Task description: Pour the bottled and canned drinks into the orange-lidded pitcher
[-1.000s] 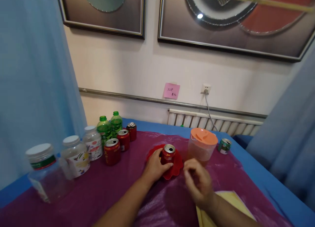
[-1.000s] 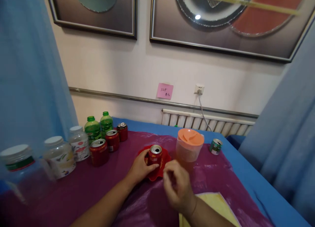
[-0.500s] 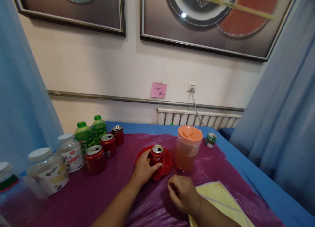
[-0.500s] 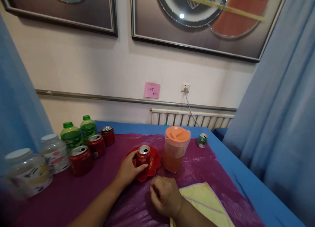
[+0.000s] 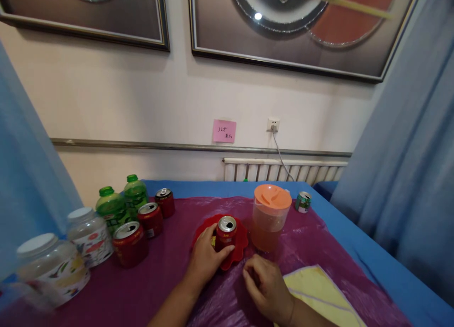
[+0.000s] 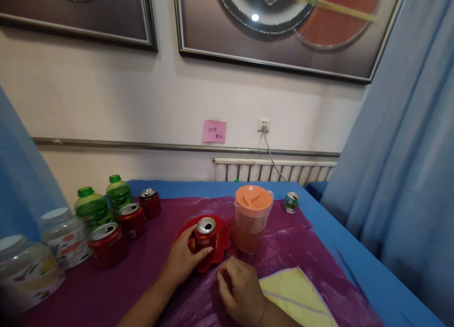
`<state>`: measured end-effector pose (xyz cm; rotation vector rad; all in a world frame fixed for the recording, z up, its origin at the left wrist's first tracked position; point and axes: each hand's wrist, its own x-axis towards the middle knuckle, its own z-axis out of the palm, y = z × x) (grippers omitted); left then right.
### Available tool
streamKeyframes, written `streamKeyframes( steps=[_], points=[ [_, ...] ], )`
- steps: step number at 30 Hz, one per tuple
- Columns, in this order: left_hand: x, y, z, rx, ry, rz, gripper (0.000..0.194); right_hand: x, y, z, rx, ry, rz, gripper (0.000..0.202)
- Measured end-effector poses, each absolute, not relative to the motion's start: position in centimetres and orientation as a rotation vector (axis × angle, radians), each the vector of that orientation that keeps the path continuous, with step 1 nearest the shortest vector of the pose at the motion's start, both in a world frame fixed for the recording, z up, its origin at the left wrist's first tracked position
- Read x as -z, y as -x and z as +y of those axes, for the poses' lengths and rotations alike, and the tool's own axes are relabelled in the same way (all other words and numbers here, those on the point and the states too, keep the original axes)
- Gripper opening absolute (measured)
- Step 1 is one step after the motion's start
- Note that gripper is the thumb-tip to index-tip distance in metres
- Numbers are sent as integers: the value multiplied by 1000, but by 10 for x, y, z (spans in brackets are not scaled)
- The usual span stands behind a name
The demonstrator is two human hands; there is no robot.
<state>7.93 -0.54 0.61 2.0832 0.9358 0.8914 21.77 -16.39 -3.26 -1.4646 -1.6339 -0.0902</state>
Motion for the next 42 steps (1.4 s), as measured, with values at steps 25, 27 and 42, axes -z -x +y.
streamKeyframes(
  steps=[25,27,42],
  points=[
    [-5,-78,3,-938,-2300,646,67,-33,-203,-100,-200,1680,-1047,49],
    [1,-75,7,-925,-2357,554,78,-38,-207,-113,-200,1665,-1046,49],
    [20,-73,21,-1086,-2297,614,54,7,-356,-222,-48,1857,-800,59]
  ],
)
